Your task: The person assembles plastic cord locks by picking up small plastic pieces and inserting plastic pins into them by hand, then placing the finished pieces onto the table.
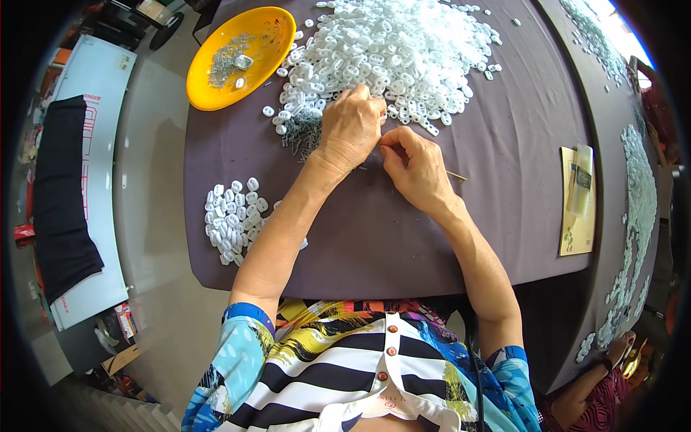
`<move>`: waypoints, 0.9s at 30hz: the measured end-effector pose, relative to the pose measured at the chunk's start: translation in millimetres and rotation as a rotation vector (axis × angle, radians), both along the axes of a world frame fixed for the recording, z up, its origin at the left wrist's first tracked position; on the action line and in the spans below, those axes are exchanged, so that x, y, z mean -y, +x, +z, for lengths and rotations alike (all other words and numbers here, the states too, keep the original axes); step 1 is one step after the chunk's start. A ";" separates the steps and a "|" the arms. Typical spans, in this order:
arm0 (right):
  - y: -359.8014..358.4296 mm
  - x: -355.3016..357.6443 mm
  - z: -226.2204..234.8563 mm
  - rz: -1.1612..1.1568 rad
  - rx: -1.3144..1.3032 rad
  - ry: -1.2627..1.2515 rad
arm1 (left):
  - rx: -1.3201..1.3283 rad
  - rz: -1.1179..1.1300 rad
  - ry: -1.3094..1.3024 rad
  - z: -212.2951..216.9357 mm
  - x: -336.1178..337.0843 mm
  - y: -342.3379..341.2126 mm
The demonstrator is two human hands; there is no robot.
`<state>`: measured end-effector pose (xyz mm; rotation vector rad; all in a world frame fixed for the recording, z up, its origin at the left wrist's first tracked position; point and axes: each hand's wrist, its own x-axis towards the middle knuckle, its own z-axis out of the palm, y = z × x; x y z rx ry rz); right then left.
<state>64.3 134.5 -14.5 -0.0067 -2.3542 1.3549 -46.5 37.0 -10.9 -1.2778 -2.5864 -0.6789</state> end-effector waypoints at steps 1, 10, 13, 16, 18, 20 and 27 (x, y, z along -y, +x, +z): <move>0.2 0.1 -0.7 0.003 0.002 0.000 | 0.024 -0.011 0.003 1.2 0.7 0.9; -1.8 -4.4 3.8 -0.077 0.255 -0.350 | 0.947 0.020 0.401 18.2 25.9 31.1; -2.3 -0.4 1.8 -0.050 0.253 -0.342 | 1.047 0.064 0.549 10.6 27.1 38.6; -2.2 -0.7 -3.5 -0.034 0.216 -0.439 | 1.130 0.134 0.567 7.8 25.5 43.4; -1.4 -3.3 -5.9 0.003 0.234 -0.424 | 1.130 0.125 0.572 3.6 25.7 43.1; -0.6 0.0 -1.9 -0.017 0.215 -0.395 | 1.133 0.114 0.574 2.2 25.8 43.7; -0.5 1.1 -6.8 -0.170 0.081 -0.146 | 0.889 0.215 0.341 -4.5 18.3 51.0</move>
